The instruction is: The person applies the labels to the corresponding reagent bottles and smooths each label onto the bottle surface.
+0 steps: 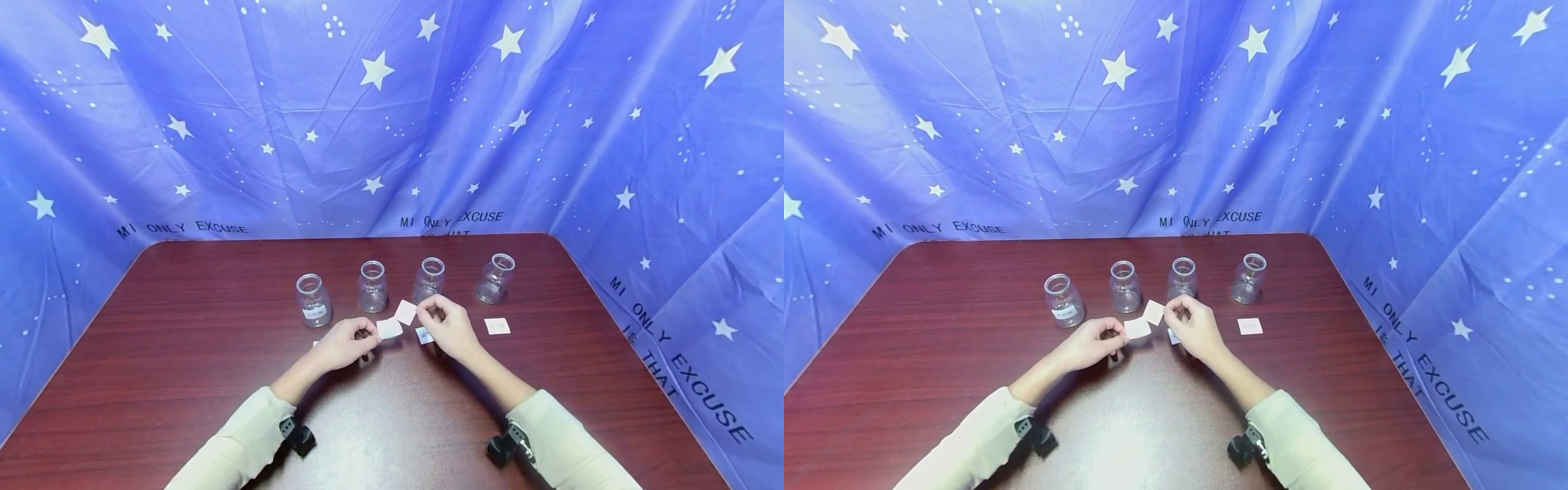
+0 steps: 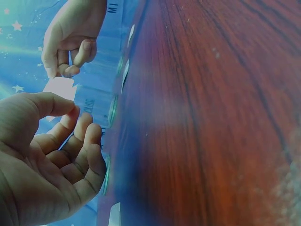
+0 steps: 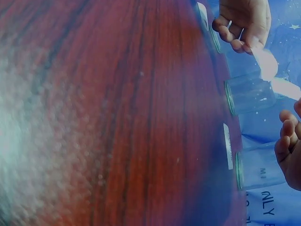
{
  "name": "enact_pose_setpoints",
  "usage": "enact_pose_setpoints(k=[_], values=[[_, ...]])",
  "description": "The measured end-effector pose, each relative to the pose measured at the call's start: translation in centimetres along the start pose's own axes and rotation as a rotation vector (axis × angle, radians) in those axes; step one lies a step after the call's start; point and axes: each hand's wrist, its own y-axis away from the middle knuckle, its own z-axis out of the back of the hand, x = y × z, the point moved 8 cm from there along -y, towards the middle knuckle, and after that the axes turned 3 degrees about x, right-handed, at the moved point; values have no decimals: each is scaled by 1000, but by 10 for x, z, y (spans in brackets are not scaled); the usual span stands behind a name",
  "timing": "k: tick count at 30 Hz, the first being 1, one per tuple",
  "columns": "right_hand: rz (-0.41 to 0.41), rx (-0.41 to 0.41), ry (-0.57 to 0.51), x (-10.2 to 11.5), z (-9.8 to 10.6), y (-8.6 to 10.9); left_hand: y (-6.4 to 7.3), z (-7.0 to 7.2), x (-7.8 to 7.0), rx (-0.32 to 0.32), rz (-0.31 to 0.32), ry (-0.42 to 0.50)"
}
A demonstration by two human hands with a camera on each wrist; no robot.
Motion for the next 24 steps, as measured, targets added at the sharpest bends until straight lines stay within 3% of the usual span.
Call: enact_pose_setpoints(k=[4, 11, 24], values=[[-18, -7, 12, 1, 2, -1, -1, -2, 0, 7, 10, -20], [-10, 4, 21, 33, 6, 5, -1, -6, 3, 52, 32, -7], [-24, 9, 14, 32, 4, 5, -1, -10, 11, 86, 90, -114]])
